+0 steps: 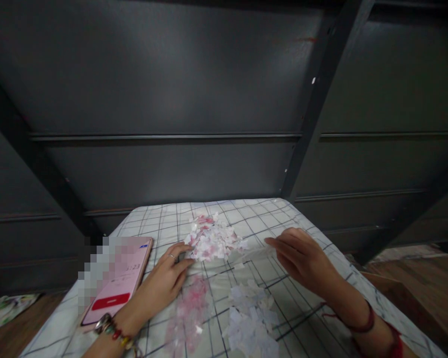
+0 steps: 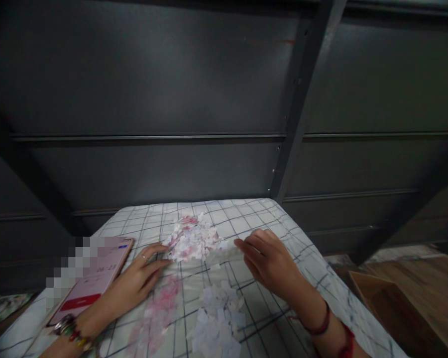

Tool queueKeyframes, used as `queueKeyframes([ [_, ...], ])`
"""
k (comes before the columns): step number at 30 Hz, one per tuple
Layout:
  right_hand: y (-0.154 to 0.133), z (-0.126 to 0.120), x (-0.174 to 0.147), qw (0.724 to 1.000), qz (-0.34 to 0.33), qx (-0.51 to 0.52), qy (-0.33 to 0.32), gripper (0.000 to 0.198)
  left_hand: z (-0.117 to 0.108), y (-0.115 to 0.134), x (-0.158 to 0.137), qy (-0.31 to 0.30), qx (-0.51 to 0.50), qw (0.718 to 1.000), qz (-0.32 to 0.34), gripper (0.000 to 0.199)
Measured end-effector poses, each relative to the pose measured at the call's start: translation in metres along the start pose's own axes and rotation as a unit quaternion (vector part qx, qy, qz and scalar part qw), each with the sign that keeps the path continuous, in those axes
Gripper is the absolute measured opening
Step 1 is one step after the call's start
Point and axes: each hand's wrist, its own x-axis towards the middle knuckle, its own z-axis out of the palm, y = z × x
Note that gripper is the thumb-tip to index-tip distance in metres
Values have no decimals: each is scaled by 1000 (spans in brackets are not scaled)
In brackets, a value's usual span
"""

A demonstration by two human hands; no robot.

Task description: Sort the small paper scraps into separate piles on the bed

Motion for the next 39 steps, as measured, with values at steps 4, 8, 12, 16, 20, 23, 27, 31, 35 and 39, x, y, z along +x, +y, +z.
queueKeyframes([
  [4, 6, -3, 0, 1000, 11, 2, -19, 22, 0, 0, 1, -1, 1, 1000, 6, 30],
  [8, 9, -5, -1, 999, 18, 11, -26, 20, 0, 0, 1, -1, 5, 1000, 7, 29],
  [12, 13, -3, -2, 999, 36, 2, -26, 20, 0, -1, 0, 4, 6, 1000, 8, 31],
  [16, 15, -1, -5, 997, 44, 39, -53, 21, 1, -1, -1, 4, 5, 1000, 10, 32],
  [20, 17, -2, -8, 994, 28, 95, -54, 24, 1, -1, 0, 0, 6, 1000, 8, 31],
  [23, 21, -3, -10, 997, 42, 56, -30, 23, 0, 0, 0, -3, 8, 1000, 6, 30],
  [27, 27, 3, -11, 993, 93, -43, -53, 22, -1, 2, 1, -3, 10, 1000, 9, 30],
  [31, 28, 5, -10, 987, 104, -69, -100, 23, 0, 2, 0, 3, 11, 1000, 16, 30],
  [35, 26, 0, -7, 989, 91, -66, -91, 22, 2, 2, 0, 7, 9, 1000, 17, 30],
  [39, 27, -4, -7, 991, 86, -73, -74, 20, 2, 1, 0, 9, 0, 1000, 16, 30],
])
